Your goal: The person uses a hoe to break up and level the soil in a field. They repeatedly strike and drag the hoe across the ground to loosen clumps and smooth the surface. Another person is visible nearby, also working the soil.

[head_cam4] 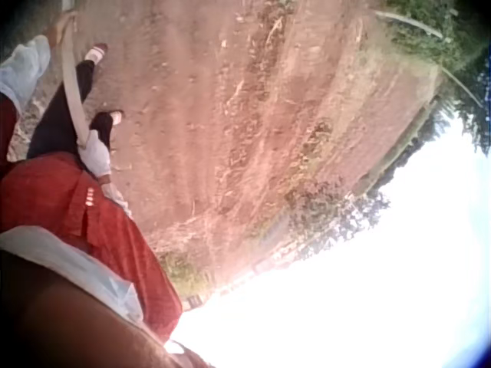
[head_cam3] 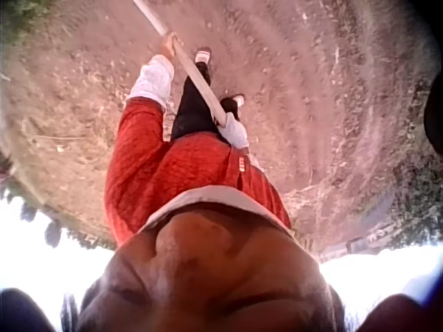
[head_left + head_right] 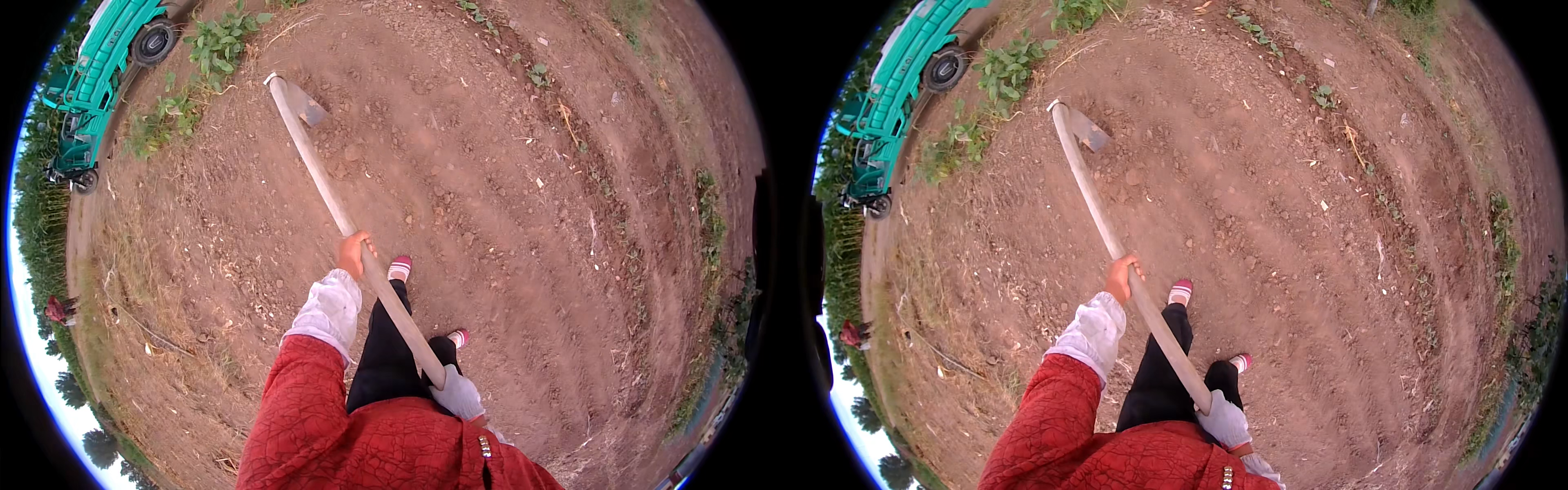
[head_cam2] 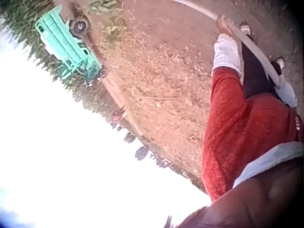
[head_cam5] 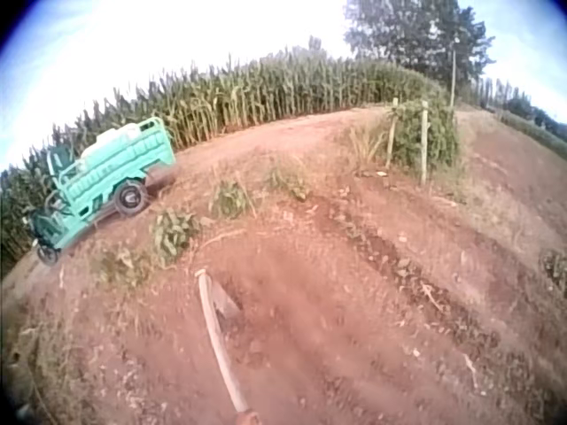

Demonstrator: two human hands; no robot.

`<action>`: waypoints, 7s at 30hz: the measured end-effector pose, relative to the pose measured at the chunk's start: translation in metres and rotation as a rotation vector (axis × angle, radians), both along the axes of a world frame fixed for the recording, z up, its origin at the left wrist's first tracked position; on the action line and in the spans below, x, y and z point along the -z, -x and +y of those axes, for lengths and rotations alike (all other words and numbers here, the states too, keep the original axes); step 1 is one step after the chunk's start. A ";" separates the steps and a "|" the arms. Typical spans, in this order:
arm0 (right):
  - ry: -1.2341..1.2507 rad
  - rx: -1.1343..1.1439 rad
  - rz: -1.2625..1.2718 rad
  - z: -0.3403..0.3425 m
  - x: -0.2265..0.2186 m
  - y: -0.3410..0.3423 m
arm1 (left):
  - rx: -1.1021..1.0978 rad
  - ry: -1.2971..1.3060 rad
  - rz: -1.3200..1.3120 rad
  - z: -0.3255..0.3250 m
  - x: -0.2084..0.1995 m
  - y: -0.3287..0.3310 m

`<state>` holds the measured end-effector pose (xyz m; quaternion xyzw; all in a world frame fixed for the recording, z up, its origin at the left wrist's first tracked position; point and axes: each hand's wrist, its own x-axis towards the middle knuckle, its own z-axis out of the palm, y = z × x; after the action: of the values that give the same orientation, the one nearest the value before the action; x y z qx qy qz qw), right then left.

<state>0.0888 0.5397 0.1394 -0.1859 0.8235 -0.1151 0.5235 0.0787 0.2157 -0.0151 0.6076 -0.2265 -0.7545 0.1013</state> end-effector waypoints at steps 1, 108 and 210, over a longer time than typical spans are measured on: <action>-0.005 0.003 -0.011 0.011 0.000 -0.004 | 0.004 -0.008 0.000 0.009 0.003 -0.003; -0.005 0.041 0.038 0.067 0.008 -0.021 | 0.028 0.048 -0.052 0.045 -0.020 -0.003; -0.005 -0.042 -0.040 0.319 -0.006 -0.042 | 0.045 0.068 -0.058 0.318 0.003 -0.048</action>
<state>0.1303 0.8585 0.1450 -0.1996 0.8091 -0.1058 0.5425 0.1264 0.5341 -0.0179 0.6202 -0.2686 -0.7305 0.0984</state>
